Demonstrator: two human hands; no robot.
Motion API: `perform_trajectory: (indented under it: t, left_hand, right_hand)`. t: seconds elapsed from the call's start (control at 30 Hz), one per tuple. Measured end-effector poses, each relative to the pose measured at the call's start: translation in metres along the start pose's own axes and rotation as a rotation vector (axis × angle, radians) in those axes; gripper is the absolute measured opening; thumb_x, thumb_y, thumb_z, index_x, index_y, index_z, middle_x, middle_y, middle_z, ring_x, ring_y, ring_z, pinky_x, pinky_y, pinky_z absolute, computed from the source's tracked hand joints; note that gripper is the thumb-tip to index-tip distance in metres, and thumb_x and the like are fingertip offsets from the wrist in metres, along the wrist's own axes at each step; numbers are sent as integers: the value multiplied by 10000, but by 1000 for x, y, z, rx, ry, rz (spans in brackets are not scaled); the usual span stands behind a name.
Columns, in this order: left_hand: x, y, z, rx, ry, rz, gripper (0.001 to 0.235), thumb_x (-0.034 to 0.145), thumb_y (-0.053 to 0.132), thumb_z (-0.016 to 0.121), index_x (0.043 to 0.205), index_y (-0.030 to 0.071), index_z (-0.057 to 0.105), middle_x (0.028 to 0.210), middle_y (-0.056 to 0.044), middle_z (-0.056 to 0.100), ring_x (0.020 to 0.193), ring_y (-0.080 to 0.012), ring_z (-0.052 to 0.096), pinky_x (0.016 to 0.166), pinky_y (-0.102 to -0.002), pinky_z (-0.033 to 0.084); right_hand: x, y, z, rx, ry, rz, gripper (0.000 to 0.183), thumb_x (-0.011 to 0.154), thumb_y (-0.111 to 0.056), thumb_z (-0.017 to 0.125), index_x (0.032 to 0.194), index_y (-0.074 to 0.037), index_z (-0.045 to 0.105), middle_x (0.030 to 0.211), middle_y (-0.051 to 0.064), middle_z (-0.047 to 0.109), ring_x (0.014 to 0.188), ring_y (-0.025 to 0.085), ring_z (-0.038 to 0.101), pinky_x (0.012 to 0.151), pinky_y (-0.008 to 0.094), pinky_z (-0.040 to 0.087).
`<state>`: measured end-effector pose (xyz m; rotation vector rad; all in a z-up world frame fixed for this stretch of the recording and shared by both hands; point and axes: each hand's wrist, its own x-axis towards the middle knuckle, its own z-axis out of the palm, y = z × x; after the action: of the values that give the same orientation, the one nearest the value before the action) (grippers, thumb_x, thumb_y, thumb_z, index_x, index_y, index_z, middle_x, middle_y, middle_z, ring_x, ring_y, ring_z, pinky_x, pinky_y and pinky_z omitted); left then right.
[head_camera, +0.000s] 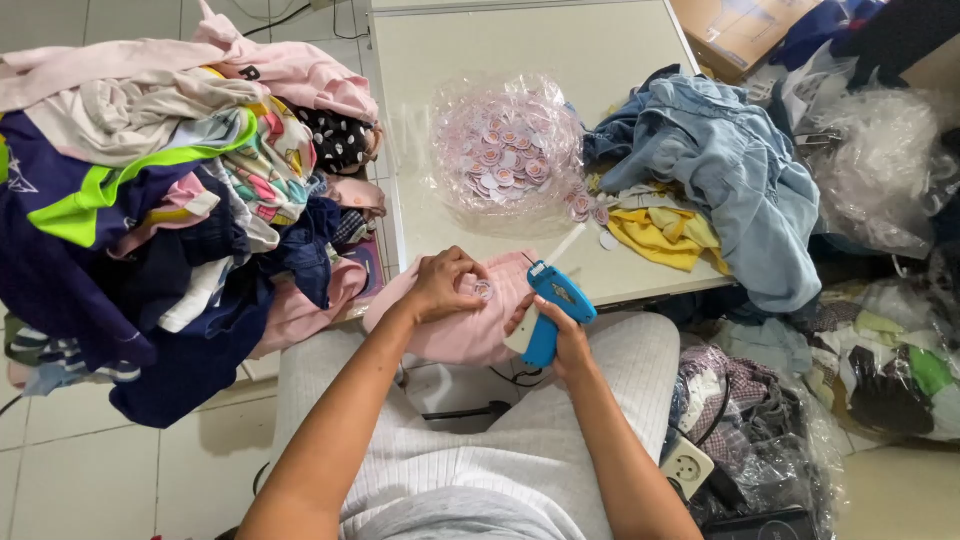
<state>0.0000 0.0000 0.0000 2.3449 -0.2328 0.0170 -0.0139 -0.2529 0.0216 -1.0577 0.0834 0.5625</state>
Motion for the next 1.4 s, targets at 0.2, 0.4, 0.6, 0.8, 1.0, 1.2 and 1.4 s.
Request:
perform_trajectory:
  t: [0.2, 0.4, 0.6, 0.8, 1.0, 1.2, 1.4]
  left_hand:
    - [4, -11, 10, -12, 65, 34, 389, 619, 590, 847, 857, 308, 725, 955, 55, 625, 950, -187, 681, 902, -355, 501]
    - [5, -7, 12, -29, 141, 52, 319, 703, 533, 829, 778, 245, 713, 859, 14, 625, 715, -202, 644, 741, -354, 514]
    - [3, 3, 4, -157, 128, -37, 177, 753, 367, 818, 798, 227, 719, 846, 10, 653, 701, -192, 650, 700, -340, 519]
    - [1, -5, 16, -497, 158, -289, 105, 913, 299, 749, 929, 210, 694, 869, 8, 719, 836, -148, 671, 794, -313, 532]
    - [2, -16, 12, -617, 268, -337, 77, 961, 231, 711, 979, 187, 651, 827, -17, 726, 815, -142, 691, 814, -311, 561]
    - [-8, -3, -2, -584, 301, -307, 110, 946, 212, 719, 1037, 152, 706, 877, -52, 751, 861, -168, 704, 840, -349, 576]
    - [-18, 32, -19, -575, 447, -321, 159, 974, 265, 705, 1066, 137, 728, 884, -90, 755, 852, -176, 708, 821, -352, 583]
  right_hand:
    - [-3, -4, 3, -9, 6, -3, 298, 925, -333, 715, 974, -40, 686, 844, 203, 743, 825, 343, 773, 799, 525, 638]
    - [-2, -3, 1, 2, 5, 4, 305, 931, -340, 702, 982, -40, 686, 852, 205, 743, 831, 340, 773, 792, 521, 641]
    - [4, 2, -7, 19, -9, 15, 328, 927, -376, 685, 982, -54, 663, 851, 198, 733, 831, 343, 769, 783, 526, 638]
    - [9, 10, -18, 51, -32, 14, 338, 943, -379, 656, 999, -46, 653, 862, 208, 725, 847, 364, 763, 791, 536, 630]
    - [8, 10, -21, 105, -52, 31, 321, 960, -360, 629, 1021, -46, 640, 873, 200, 719, 860, 370, 763, 804, 531, 628]
    - [9, 10, -21, 110, -59, 37, 325, 960, -354, 632, 1034, -39, 658, 876, 200, 729, 862, 368, 764, 797, 526, 622]
    - [8, 10, -21, 134, 2, 30, 339, 951, -342, 666, 1055, -20, 677, 915, 228, 743, 906, 383, 760, 839, 543, 615]
